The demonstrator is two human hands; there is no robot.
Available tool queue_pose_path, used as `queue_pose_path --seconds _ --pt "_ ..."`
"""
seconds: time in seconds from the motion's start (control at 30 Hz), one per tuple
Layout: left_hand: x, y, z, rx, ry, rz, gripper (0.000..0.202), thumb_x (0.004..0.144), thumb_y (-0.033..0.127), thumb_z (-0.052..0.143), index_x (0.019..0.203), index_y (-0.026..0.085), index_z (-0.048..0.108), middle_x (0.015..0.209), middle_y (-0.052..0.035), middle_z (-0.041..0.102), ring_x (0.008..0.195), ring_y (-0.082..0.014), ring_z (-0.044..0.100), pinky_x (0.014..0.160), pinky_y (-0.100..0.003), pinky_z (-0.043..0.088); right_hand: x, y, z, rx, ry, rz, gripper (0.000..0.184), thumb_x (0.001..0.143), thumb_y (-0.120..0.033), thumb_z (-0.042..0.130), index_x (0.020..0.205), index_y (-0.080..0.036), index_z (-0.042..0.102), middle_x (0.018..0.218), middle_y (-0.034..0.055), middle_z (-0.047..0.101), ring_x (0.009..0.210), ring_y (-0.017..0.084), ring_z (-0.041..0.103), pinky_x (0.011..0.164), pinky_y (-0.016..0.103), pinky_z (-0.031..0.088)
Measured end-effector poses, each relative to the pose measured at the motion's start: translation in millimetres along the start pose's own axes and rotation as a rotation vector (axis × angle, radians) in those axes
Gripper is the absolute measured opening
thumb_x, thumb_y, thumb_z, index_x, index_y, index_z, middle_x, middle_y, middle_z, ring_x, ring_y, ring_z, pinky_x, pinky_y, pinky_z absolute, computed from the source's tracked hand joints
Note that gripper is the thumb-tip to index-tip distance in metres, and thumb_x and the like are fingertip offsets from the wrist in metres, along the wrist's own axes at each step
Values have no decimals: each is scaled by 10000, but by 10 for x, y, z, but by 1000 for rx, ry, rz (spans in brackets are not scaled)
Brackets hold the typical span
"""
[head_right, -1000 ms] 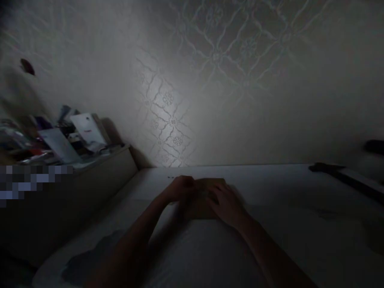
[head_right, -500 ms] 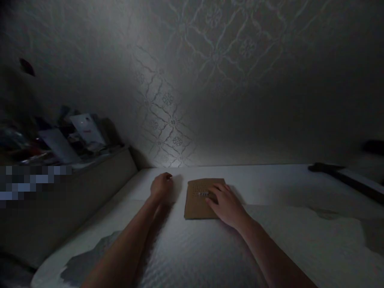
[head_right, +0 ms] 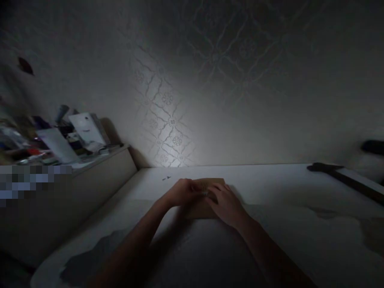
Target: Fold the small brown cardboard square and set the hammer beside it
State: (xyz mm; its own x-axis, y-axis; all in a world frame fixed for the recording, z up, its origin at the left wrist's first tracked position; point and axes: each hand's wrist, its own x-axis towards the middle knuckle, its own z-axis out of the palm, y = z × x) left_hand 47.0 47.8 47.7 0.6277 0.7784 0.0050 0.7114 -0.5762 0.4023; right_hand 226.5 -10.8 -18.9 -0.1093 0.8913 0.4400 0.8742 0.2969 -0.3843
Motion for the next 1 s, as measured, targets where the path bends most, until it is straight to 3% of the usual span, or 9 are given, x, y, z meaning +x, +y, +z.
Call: queue_pose_path --seconds 0.13,0.3,0.5,0.73,0.87,1.0 --pt "-9 47 27 54 8 -8 212 864 261 605 844 117 759 810 -84 743 764 -181 644 660 -227 438 1 9 10 -6 3 -11 330 887 -273 561 1183 -194 682 1279 124 635 1173 268 586 1045 461 434" --pt "16 -27 -8 -29 102 -70 203 855 275 606 948 156 743 895 -60 752 816 -182 668 721 -242 482 4 10 10 -13 -7 -9 345 888 -268 564 1202 -175 674 1284 131 634 1194 269 575 1050 440 435" --pt "21 -324 -87 120 312 -418 228 880 191 541 1017 191 723 1082 -75 735 1004 -209 672 843 -270 489 5 3 -2 8 -11 20 319 892 -278 559 1162 -183 698 1279 139 636 1173 279 586 1036 463 446" --pt "-50 -635 -77 209 360 -651 297 886 164 485 1101 193 688 1137 -111 709 1071 -243 657 828 -288 483 2 -12 -8 -30 -26 36 334 890 -269 568 1186 -174 689 1283 133 636 1185 273 583 1052 459 435" --pt "-26 -635 -63 220 408 -601 349 897 176 501 1211 203 651 1212 -101 676 1101 -223 639 872 -281 475 0 -12 2 -27 -16 33 328 886 -266 574 1181 -182 690 1284 128 636 1184 274 584 1048 462 438" --pt "44 -401 -46 98 319 -311 306 885 194 550 1149 181 705 1098 -72 725 1009 -200 661 886 -260 471 5 -21 -3 -29 -18 22 327 892 -263 570 1184 -172 687 1294 134 629 1193 275 576 1046 455 440"
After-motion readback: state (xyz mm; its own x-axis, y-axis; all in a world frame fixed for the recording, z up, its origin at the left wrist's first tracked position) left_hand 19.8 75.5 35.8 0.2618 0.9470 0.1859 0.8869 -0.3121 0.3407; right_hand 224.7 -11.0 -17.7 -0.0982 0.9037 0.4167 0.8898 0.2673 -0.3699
